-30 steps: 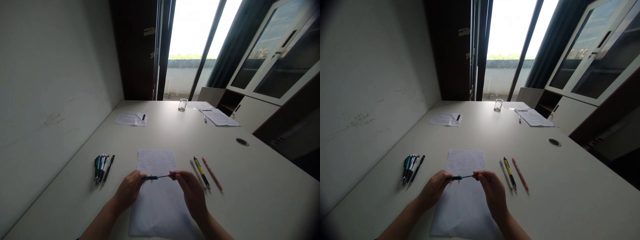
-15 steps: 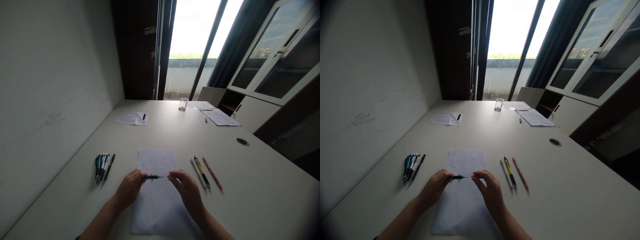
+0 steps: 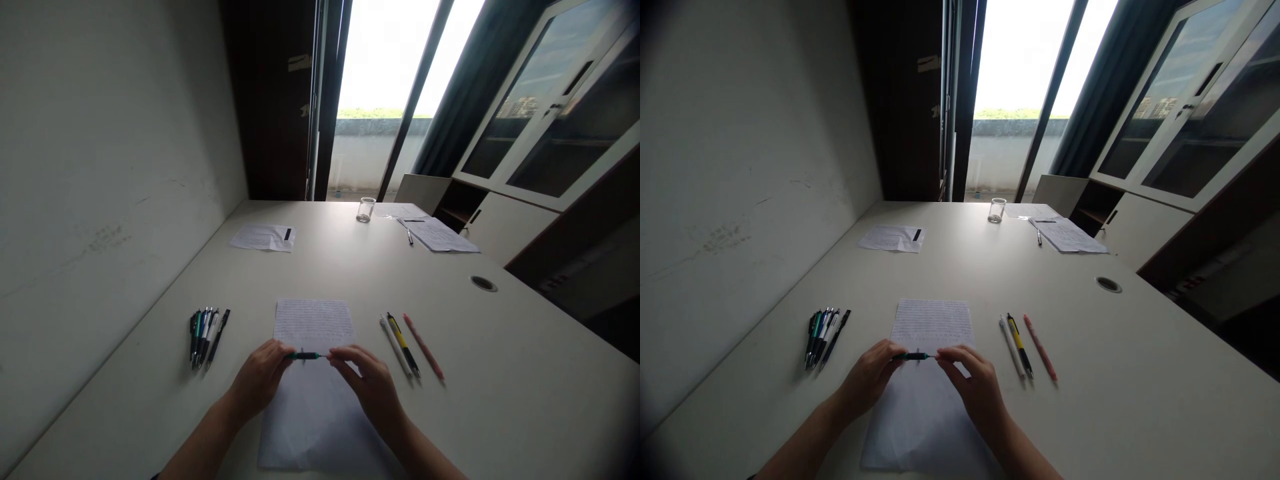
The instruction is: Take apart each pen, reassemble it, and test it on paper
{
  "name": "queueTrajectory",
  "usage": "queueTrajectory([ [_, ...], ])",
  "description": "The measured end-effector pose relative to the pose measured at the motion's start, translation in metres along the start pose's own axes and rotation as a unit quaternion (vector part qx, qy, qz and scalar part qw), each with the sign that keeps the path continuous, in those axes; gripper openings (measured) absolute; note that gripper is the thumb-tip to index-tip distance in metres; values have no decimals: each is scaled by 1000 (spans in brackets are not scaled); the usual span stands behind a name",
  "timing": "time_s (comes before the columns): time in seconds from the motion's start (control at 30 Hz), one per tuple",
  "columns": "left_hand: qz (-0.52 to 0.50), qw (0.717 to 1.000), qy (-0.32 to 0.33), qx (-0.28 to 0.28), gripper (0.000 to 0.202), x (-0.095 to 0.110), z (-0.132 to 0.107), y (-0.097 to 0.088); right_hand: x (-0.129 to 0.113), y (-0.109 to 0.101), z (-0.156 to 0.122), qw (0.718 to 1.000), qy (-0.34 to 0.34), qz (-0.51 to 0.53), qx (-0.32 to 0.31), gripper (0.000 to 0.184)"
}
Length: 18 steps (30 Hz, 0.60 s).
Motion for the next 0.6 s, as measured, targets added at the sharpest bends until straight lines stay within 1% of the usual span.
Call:
queueTrajectory([
  [0.13,1,1000,7,0,14,1,0,0,-1,4,-1,1000,-6,-6,-14,8],
  [0.27,9,1000,10,-4,14,1,1,2,3,3,-2,1000,1,-24,-4,12],
  [0.37,21,1000,12,-12,14,2,0,3,3,7,-3,999,-7,-31,-23,7],
  [0.47,35,999,20,-24,16,4,-1,5,1,12,-3,998,-12,-39,-43,7],
  [0.6,38,999,26,-28,16,6,-1,5,-1,14,-2,998,-9,-54,-41,7],
])
Point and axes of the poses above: each hand's wrist, its own z-axis towards the middle knuckle, its own y-axis out of the palm, x = y × z, the point moved 9 cm from there along z, towards the middle knuckle, and after that the axes turned 6 degrees about z, right-handed, at the moved point
